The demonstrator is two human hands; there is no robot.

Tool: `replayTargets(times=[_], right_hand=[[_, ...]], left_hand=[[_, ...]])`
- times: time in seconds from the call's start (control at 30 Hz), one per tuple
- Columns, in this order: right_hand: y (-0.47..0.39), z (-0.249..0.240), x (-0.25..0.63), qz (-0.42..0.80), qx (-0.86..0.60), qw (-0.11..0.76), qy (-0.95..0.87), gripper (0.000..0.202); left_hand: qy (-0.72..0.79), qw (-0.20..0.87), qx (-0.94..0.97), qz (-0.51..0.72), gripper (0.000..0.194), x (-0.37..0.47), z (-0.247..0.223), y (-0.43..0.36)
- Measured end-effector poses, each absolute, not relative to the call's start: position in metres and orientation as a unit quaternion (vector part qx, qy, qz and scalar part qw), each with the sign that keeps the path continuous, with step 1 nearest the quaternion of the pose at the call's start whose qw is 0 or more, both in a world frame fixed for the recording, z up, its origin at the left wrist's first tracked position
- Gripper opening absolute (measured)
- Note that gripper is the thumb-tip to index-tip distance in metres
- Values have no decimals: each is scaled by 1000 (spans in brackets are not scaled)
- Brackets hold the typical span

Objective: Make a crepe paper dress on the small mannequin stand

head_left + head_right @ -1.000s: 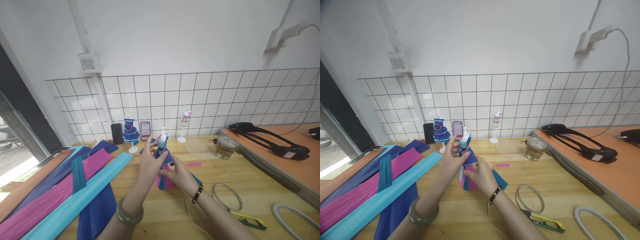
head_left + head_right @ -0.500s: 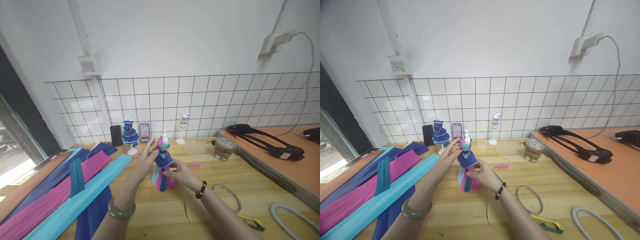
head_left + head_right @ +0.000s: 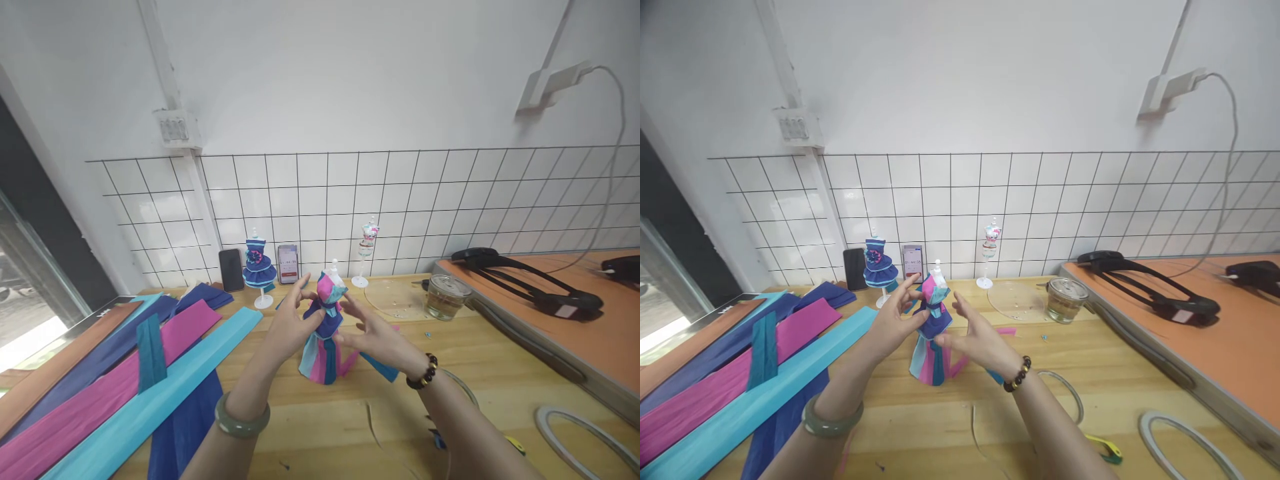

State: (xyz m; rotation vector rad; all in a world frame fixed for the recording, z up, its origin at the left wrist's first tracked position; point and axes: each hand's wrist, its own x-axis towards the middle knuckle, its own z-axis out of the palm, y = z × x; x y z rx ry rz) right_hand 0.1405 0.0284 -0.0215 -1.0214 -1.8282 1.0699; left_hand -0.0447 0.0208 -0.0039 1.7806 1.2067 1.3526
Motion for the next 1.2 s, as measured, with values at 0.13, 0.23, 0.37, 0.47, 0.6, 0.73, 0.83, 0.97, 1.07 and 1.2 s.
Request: replayTargets(times=[0.13, 0.23, 0.37, 0.47, 0.6, 0.73, 0.83, 0.97, 1.07, 1.2], right_hand=[[23, -11, 131, 337, -383, 482, -712, 51], [19, -7, 124, 324, -363, 496, -719, 37], [16, -6, 121, 330, -358, 502, -715, 30], [17, -6, 121, 352, -359, 508, -699, 28], [19, -7, 122, 387, -338, 511, -689, 28], [21, -6, 124, 425, -306, 498, -691, 31], [21, -5, 126, 437, -282, 487, -701, 33], [23, -6, 126, 427, -266, 487, -714, 31], [25, -8, 126, 421, -264, 487, -718, 30], [26, -10, 126, 427, -258, 483, -720, 31]], left_hand=[[452, 290, 673, 509, 65, -43, -4, 20], [452, 289, 670, 514, 65, -41, -3, 18], [470, 285, 659, 513, 67, -36, 1, 13], [481, 289, 662, 496, 68, -34, 5, 9], [494, 287, 670, 474, 66, -37, 8, 8], [489, 292, 686, 453, 49, -42, 11, 9], [479, 285, 705, 439, 30, -45, 11, 9], [474, 292, 712, 428, 25, -46, 12, 9], [472, 284, 712, 436, 22, -46, 13, 9], [465, 280, 713, 444, 17, -47, 13, 10]])
